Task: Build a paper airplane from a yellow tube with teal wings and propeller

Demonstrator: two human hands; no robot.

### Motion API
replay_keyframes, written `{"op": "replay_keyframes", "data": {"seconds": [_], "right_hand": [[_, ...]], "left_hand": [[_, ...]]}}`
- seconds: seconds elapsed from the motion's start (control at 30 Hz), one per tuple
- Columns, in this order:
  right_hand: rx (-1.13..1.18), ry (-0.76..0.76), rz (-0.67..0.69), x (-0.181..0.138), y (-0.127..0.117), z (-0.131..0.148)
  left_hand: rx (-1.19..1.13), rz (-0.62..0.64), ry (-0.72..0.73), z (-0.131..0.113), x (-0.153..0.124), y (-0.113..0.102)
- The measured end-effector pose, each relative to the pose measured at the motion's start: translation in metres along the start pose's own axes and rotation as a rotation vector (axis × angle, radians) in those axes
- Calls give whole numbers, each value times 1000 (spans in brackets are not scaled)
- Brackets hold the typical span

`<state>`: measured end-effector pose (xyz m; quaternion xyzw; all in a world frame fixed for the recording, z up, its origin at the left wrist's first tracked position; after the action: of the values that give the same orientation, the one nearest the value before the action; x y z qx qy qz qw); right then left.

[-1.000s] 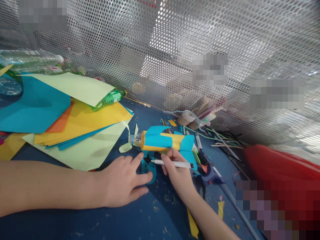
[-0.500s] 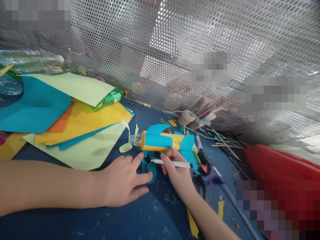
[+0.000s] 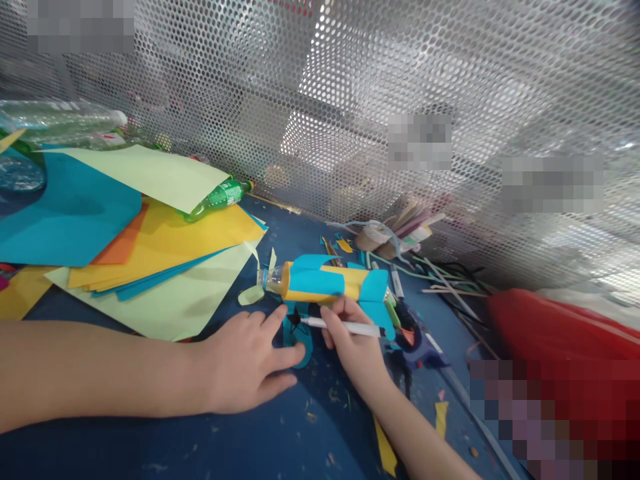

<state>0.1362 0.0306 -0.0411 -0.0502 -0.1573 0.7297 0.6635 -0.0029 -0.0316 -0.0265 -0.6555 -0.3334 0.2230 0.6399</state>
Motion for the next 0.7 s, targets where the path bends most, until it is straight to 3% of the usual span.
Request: {"op": "replay_keyframes", "data": {"seconds": [0.7], "right_hand": [[16, -2, -21, 0, -2, 1]], "left_hand": [[-10, -1, -3, 0, 0, 0]]}}
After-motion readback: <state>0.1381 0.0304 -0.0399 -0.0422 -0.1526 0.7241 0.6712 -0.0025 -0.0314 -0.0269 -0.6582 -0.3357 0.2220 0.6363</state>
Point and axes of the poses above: each hand's wrist, its own x-axis towards the middle knuckle, its own y-axis out of the palm, z = x × y, the point moved 7 cm from there along x, towards the middle knuckle
